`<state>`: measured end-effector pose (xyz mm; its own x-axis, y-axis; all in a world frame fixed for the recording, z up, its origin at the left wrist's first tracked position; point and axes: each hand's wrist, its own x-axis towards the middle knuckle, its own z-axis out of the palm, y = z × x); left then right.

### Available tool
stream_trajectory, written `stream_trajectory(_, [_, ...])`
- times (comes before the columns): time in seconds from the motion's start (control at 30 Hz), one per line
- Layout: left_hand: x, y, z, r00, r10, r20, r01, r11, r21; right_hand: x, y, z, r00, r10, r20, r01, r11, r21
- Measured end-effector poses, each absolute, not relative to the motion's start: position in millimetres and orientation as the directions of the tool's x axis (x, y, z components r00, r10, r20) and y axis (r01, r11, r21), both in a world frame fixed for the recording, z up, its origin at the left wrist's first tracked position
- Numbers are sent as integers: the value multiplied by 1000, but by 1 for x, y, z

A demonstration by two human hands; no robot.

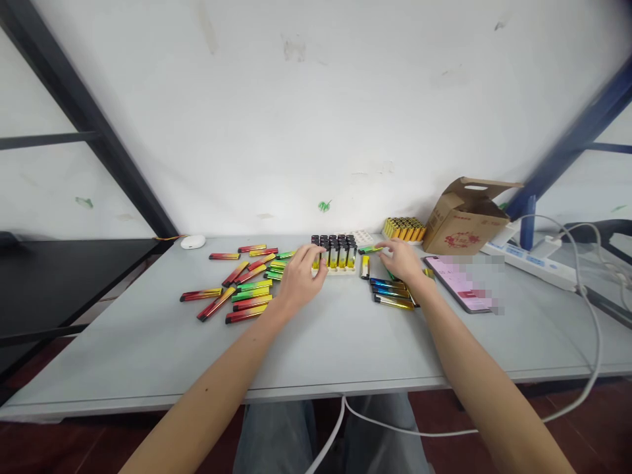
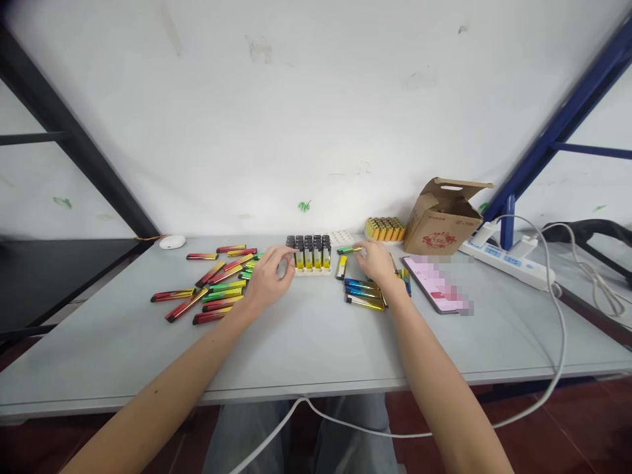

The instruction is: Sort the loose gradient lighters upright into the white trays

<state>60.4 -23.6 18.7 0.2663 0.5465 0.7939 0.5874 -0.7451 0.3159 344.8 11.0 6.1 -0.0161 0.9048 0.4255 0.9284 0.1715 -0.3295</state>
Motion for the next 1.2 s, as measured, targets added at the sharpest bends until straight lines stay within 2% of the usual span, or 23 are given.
stream_trajectory(0.1, [58, -19, 17, 209, 550, 808, 643, -700, 310, 339, 10, 7, -319, 864, 389, 832, 452, -322])
stream_trajectory(0.23, [54, -11, 14, 117, 607, 786, 716, -600, 357, 328, 8, 6, -465, 822, 329, 772, 558, -303])
stream_trajectory(0.4, [53, -9, 14, 112, 648, 754, 728, -570, 381, 325, 2, 11, -370, 875, 312, 837, 460, -296])
stream_trajectory(0.5, [53, -10, 14, 126, 654, 746, 722, -576, 383, 325, -2, 15, -315, 911, 266, 855, 394, -337])
stream_trajectory(0.6, [53, -12, 15, 136, 664, 736, 718, -577, 388, 326, -2, 16, -355, 906, 229, 816, 420, -397])
stream_trajectory(0.7, [52, -11, 15, 136, 677, 723, 716, -571, 401, 329, -1, 17, -414, 887, 204, 754, 460, -469])
stream_trajectory(0.83, [50, -12, 16, 135, 655, 743, 679, -608, 412, 333, -4, 25, -415, 892, 183, 652, 431, -623])
stream_trajectory(1.0, [50, -20, 21, 197, 570, 797, 554, -736, 389, 312, -16, 41, -315, 903, 290, 430, 409, -805])
stream_trajectory(1.2, [63, -29, 22, 323, 613, 721, 454, -769, 450, 270, -30, 42, -322, 878, 354, 204, 430, -880])
